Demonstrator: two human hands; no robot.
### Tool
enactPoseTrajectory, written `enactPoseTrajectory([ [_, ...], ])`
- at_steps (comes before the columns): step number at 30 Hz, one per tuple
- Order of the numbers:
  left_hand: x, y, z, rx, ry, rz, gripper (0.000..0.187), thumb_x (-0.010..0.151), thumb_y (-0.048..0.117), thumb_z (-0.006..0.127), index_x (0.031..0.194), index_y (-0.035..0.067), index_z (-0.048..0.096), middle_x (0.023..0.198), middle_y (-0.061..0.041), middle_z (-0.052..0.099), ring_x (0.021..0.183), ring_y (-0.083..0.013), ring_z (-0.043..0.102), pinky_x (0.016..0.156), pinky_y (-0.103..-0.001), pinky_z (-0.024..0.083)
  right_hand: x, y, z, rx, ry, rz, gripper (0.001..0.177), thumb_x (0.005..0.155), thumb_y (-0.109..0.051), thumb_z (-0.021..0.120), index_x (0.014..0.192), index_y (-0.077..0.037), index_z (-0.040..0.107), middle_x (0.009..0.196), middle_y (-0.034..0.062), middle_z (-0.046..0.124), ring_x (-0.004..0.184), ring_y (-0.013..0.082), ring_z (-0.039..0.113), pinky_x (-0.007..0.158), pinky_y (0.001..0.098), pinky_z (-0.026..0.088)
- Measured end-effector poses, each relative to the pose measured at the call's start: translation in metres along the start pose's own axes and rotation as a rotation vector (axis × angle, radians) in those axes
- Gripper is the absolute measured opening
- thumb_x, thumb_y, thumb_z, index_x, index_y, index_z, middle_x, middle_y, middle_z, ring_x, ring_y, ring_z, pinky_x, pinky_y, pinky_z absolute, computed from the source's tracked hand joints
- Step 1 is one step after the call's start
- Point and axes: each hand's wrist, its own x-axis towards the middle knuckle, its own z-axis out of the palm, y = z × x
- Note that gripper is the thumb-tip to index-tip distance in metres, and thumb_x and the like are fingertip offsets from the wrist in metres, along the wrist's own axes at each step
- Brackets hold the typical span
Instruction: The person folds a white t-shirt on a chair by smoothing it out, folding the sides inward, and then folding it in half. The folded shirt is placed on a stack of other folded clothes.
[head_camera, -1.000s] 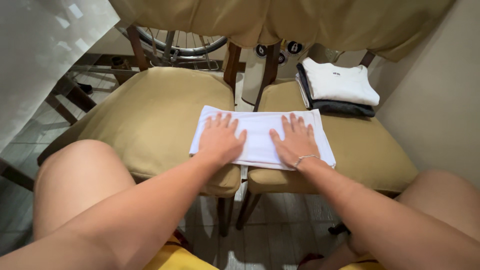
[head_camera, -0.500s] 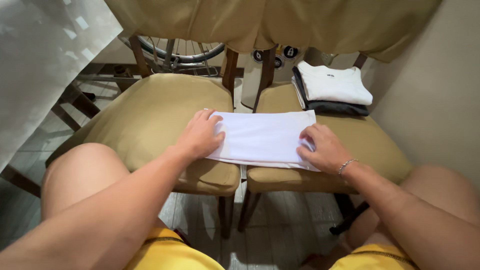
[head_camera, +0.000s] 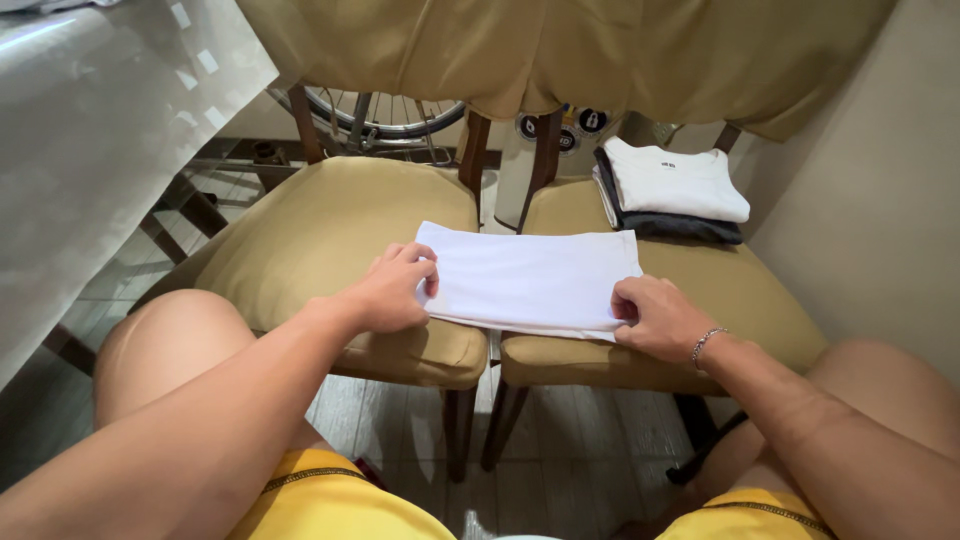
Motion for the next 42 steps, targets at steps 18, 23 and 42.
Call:
enactPoseTrajectory([
  [18, -0.004, -0.021, -0.01, -0.285, -0.044, -0.143, 0.012, 0.068, 0.01, 0.082, 0.075, 0.004, 0.074, 0.148, -0.008, 0.054, 0.128, -0.0268, 0.057, 0.105, -0.034, 0.045, -0.011, 0.024, 0.004, 0.065, -0.025, 0.153, 0.023, 0.067, -0.02, 0.077, 0.082, -0.004, 0.071, 0.08, 0.0128, 0.073, 0.077, 0.026, 0.069, 0.075, 0.0378, 0.056],
  [23, 0.001, -0.027, -0.01, -0.382, -0.049, -0.205, 0.013, 0.068, 0.009, 0.08, 0.072, 0.002, 0.07, 0.148, -0.007, 0.056, 0.121, -0.0252, 0.062, 0.101, -0.034, 0.049, -0.009, 0.041, 0.006, 0.456, -0.023, 0.291, 0.015, 0.072, -0.013, 0.08, 0.081, -0.003, 0.074, 0.077, 0.0076, 0.072, 0.073, 0.0181, 0.067, 0.068, 0.0339, 0.055],
  [42, 0.002, -0.024, -0.011, -0.36, -0.065, -0.187, 0.01, 0.069, 0.008, 0.078, 0.073, 0.003, 0.071, 0.147, -0.006, 0.054, 0.116, -0.0243, 0.063, 0.096, -0.033, 0.052, -0.014, 0.03, -0.006, 0.157, 0.096, 0.286, 0.019, 0.073, -0.012, 0.076, 0.091, -0.006, 0.071, 0.078, 0.0103, 0.07, 0.073, 0.0224, 0.066, 0.069, 0.036, 0.054],
])
